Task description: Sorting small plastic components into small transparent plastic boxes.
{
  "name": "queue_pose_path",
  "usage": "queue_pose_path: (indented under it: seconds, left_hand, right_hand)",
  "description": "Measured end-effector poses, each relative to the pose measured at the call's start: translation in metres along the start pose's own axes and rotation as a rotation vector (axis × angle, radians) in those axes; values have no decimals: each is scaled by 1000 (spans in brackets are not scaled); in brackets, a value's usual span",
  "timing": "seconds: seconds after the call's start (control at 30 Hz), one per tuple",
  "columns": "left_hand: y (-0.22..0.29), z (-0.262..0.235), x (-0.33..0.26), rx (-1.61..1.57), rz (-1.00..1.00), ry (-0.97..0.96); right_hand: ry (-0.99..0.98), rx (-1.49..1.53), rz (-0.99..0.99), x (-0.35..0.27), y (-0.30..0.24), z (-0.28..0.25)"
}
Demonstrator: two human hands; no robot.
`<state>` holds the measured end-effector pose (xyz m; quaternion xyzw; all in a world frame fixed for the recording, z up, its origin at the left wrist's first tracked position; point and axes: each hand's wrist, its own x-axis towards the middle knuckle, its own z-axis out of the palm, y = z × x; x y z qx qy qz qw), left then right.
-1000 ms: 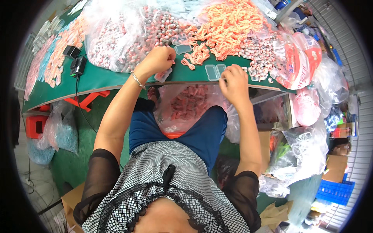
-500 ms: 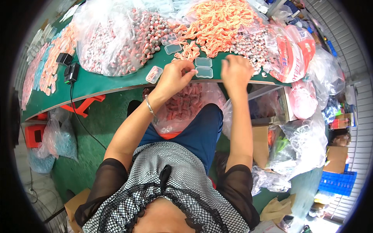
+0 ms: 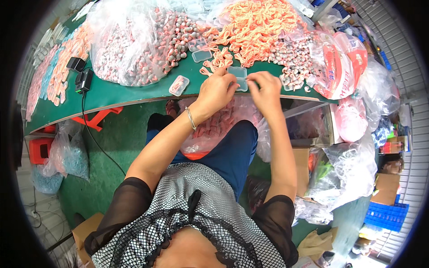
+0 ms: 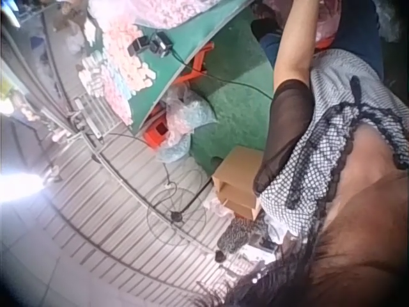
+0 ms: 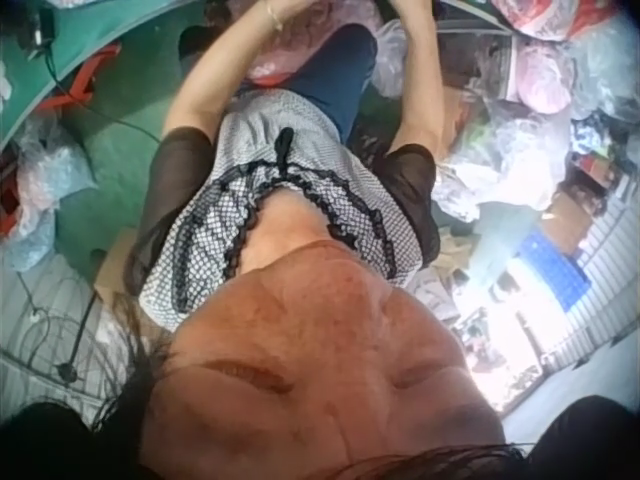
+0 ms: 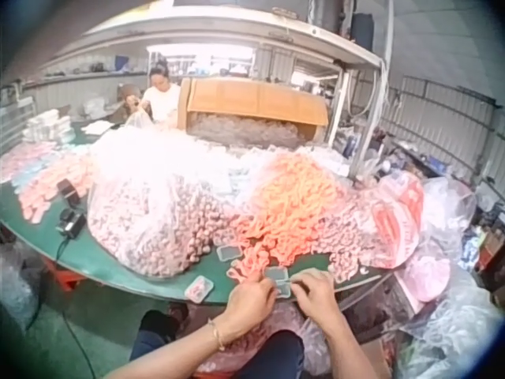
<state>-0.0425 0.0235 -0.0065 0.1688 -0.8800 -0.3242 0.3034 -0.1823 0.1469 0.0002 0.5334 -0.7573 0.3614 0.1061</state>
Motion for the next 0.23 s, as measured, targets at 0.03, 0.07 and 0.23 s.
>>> queue_pose_path:
  seconds: [0.03,0.07,0.23]
  left_hand:
    - [0,0,0,0,-1,-4]
    - [-1,-1,1,8,-14,-28]
    - [0,-4,1,42,10,-63]
  right_hand:
    - [-17,4,-49,-2,-9,5]
    - [-18,5,-45,-4,-13,9]
    - [-83,-200,-88,-4,-18,9]
